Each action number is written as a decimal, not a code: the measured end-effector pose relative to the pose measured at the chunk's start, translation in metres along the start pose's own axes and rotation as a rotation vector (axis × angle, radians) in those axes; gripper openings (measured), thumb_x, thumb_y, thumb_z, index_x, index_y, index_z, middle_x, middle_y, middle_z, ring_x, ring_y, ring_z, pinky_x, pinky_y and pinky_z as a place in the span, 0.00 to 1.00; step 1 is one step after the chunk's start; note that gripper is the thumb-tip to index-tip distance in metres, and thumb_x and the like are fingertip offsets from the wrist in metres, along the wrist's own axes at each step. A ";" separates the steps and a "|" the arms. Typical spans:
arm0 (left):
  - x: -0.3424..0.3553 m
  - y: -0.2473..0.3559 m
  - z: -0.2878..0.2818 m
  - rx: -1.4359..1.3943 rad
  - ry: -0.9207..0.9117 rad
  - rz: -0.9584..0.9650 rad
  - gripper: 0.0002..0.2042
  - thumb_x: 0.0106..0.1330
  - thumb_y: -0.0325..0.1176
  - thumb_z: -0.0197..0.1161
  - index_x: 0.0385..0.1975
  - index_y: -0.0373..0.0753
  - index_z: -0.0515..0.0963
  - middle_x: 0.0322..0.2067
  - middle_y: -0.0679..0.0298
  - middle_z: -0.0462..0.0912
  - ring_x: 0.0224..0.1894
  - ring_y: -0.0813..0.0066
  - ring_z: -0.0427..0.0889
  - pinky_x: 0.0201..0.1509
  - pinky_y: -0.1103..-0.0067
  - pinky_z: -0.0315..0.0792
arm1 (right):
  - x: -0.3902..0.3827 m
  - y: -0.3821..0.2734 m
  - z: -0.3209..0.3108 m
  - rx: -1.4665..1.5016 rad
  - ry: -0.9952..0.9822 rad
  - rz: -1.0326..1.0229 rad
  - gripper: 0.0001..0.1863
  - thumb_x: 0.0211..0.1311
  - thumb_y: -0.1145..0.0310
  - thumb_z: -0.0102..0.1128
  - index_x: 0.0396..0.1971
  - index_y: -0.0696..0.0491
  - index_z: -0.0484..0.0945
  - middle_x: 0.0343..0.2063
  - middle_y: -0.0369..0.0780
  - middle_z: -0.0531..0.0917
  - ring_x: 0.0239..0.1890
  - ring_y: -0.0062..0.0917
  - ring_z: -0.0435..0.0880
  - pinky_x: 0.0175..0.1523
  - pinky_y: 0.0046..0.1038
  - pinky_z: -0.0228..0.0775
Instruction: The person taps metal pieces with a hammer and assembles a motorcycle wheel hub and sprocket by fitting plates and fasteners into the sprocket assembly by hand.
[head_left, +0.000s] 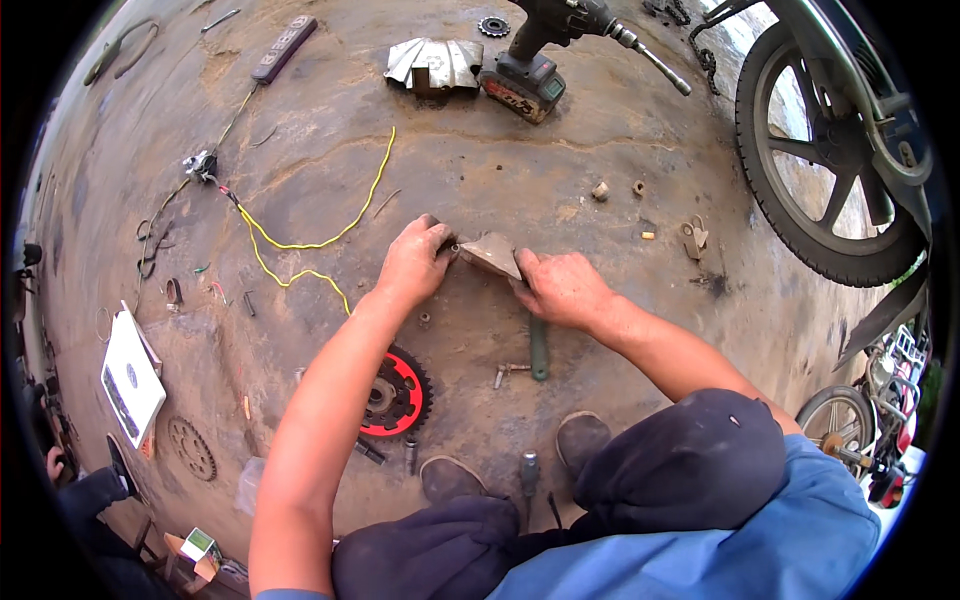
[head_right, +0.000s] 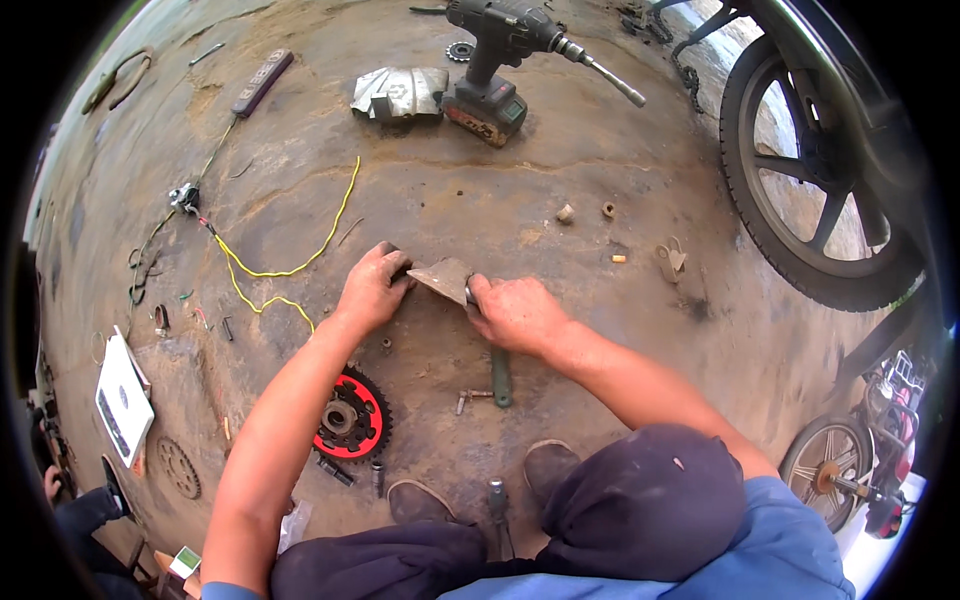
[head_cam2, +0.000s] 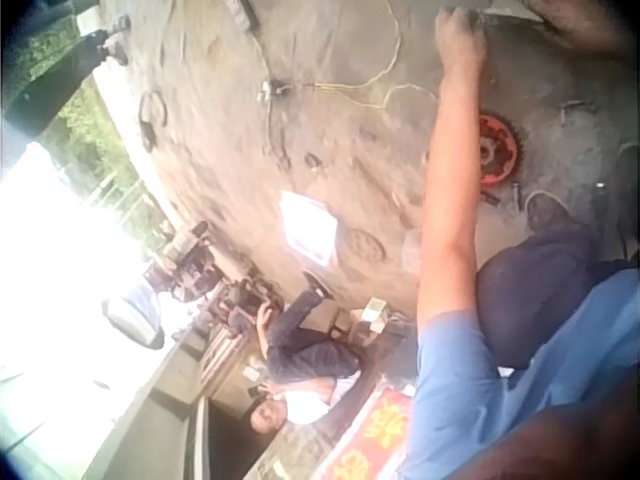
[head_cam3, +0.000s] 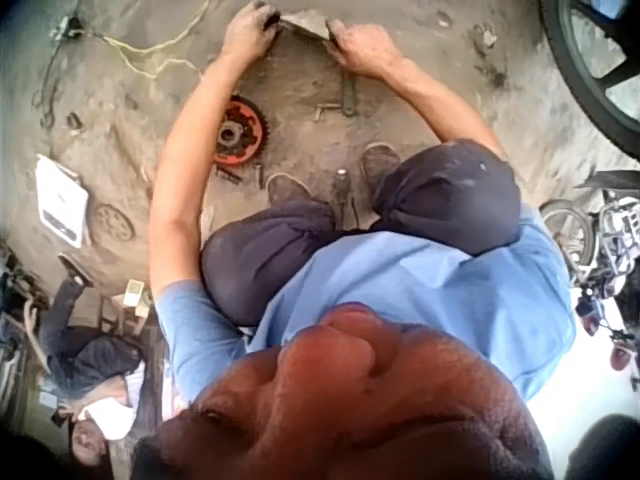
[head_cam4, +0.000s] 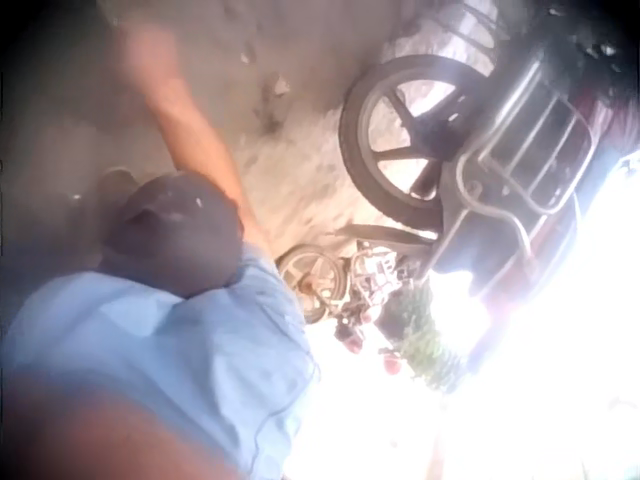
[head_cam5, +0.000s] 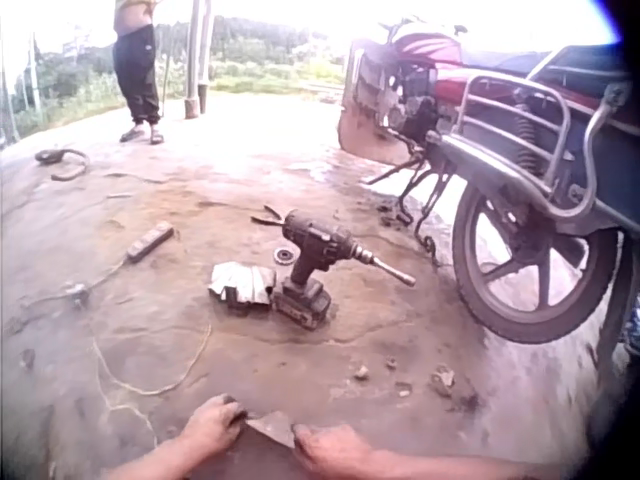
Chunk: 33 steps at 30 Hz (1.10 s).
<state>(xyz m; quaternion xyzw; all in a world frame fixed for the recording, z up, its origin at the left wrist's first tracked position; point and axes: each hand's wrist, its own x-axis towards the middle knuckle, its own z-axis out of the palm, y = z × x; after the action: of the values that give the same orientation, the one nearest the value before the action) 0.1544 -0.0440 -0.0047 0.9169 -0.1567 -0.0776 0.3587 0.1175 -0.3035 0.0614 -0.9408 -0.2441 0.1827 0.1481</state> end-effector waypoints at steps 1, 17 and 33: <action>-0.002 -0.003 0.000 0.000 0.001 -0.011 0.12 0.60 0.30 0.72 0.44 0.39 0.84 0.43 0.54 0.81 0.50 0.48 0.82 0.53 0.62 0.78 | 0.000 -0.002 -0.006 0.003 -0.007 -0.008 0.15 0.69 0.60 0.61 0.39 0.57 0.71 0.25 0.51 0.85 0.30 0.53 0.85 0.36 0.52 0.76; 0.009 0.012 -0.001 0.293 -0.134 0.264 0.08 0.64 0.31 0.68 0.41 0.37 0.83 0.47 0.53 0.79 0.53 0.50 0.77 0.59 0.62 0.76 | -0.168 0.138 0.016 0.655 0.266 0.893 0.23 0.75 0.51 0.63 0.29 0.57 0.79 0.20 0.37 0.80 0.20 0.27 0.80 0.29 0.35 0.72; -0.038 0.040 -0.121 -0.480 0.117 -0.361 0.14 0.72 0.28 0.67 0.54 0.31 0.83 0.39 0.60 0.91 0.39 0.77 0.87 0.43 0.78 0.79 | -0.074 0.002 -0.099 0.029 -0.268 -0.162 0.11 0.67 0.62 0.66 0.38 0.54 0.79 0.31 0.46 0.85 0.37 0.46 0.86 0.41 0.46 0.77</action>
<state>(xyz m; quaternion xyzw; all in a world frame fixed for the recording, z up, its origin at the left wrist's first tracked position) 0.1406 0.0175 0.1118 0.8218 0.0524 -0.1219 0.5541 0.0989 -0.3621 0.1687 -0.8829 -0.3344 0.2977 0.1419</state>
